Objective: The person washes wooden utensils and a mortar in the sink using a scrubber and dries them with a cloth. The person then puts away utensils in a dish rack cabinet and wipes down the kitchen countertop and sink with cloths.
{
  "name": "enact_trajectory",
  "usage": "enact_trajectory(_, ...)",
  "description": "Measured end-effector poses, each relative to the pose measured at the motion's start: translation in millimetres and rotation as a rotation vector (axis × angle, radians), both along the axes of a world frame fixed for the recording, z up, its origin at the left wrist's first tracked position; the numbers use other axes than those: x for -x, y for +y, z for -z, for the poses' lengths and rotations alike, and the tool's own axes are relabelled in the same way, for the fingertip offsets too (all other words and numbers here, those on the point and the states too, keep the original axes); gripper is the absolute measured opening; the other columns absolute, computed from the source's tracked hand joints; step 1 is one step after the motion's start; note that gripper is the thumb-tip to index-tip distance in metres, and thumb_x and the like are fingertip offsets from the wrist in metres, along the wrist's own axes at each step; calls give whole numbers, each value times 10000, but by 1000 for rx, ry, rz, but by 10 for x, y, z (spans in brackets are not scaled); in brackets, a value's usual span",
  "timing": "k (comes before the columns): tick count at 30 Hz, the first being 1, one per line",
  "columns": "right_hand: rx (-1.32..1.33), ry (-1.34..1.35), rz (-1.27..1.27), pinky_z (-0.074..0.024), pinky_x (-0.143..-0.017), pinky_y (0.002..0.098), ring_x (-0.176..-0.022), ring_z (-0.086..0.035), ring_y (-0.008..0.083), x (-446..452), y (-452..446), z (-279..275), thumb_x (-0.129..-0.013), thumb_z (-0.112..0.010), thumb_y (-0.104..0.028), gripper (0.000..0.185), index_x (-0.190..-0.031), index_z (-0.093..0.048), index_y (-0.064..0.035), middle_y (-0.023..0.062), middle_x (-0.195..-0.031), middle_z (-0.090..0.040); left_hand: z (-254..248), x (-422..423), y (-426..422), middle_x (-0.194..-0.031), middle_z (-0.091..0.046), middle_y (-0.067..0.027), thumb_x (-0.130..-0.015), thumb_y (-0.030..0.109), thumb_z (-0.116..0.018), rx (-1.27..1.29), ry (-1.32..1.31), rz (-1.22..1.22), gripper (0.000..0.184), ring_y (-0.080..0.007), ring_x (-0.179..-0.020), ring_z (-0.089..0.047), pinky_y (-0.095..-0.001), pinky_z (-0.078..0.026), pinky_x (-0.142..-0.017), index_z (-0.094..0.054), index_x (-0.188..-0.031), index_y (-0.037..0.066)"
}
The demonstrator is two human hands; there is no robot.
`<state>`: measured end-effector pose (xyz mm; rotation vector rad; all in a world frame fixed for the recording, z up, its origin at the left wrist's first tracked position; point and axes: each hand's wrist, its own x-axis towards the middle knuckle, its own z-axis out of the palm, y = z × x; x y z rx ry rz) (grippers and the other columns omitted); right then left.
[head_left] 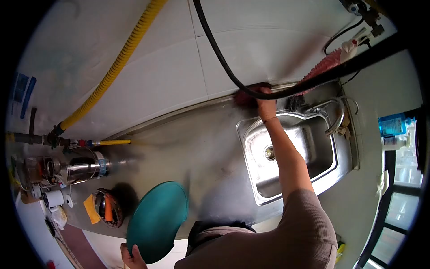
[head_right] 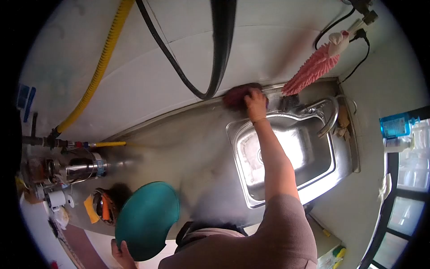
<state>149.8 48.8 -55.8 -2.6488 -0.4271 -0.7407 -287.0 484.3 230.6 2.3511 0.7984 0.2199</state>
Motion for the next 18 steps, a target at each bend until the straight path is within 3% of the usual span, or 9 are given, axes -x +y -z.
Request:
enact_trajectory(3, -303, -115, 233, -403, -855, 463, -998, -472, 422, -77, -260, -43, -611, -541, 36, 229, -837, -548, -1, 236, -1078, -509, -16, -46, -34, -694, -446, -75, -865, 141, -564, -46, 49, -19, 172, -170, -628, -396, -292, -376, -577, -506, -797, -6)
enact_trajectory(4, -236, -60, 331, -398, -855, 467, -1000, -467, 426, -111, -377, -1, -618, -533, 40, 236, -852, -549, 10, 254, -1073, -507, -47, -93, -75, -714, -485, -106, -823, 71, -555, -51, 64, -45, 107, -206, -629, -436, -310, -393, -585, -504, -779, -11)
enact_trajectory(5, -167, -6, 427, -394, -855, 472, -1001, -462, 430, -158, -549, 104, -626, -525, 43, 244, -868, -551, 21, 271, -1068, -506, 84, -50, 10, -718, -448, -42, -860, 150, -518, 122, -7, -78, 158, -131, -681, -422, -261, -363, -631, -464, -807, 12)
enact_trajectory(7, 21, -227, 632, -386, -846, 475, -992, -466, 432, -504, -1253, 1067, -625, -506, 58, 279, -895, -570, 29, 282, -1058, -515, 159, -4, 60, -711, -422, -12, -868, 126, -504, 102, -23, -59, 146, -96, -683, -386, -235, -339, -633, -452, -793, 12)
enact_trajectory(8, -433, -222, 606, -388, -861, 463, -983, -483, 426, -499, -1362, 963, -655, -525, 37, 282, -933, -572, 28, 277, -1027, -539, 191, 0, 63, -711, -422, -12, -868, 126, -504, 111, -25, -85, 146, -96, -683, -386, -235, -339, -633, -452, -793, 12)
enact_trajectory(10, -854, -189, 651, -412, -864, 437, -933, -537, 400, -441, -1451, 746, -711, -573, -33, 287, -994, -570, 15, 249, -954, -594, 268, 6, 93, -691, -421, -78, -816, 97, -507, 67, -55, -79, 143, -179, -642, -415, -291, -349, -612, -435, -733, 6)
enact_trajectory(13, -839, -95, 524, -479, -797, 413, -834, -618, 326, -502, -1884, 656, -782, -617, -256, 337, -1026, -561, -31, 177, -906, -647, 302, -7, 79, -689, -399, -54, -830, 85, -496, 100, -23, -116, 133, -140, -650, -380, -267, -330, -618, -426, -742, 15)
enact_trajectory(15, -913, -100, 451, -499, -739, 417, -792, -624, 328, -948, -2590, 1322, -747, -623, -284, 333, -959, -572, -33, 156, -916, -642, 332, 3, 76, -694, -399, -53, -824, 76, -497, 129, 5, -140, 123, -140, -651, -375, -267, -327, -615, -421, -749, 14)
enact_trajectory(18, -225, 112, 625, -488, -774, 400, -865, -603, 342, -1076, -2591, 1305, -742, -556, -179, 315, -1009, -557, -12, 192, -972, -617, 379, -7, 75, -695, -390, -48, -826, 73, -494, 159, -39, -119, 123, -138, -649, -367, -260, -320, -610, -418, -751, 14)
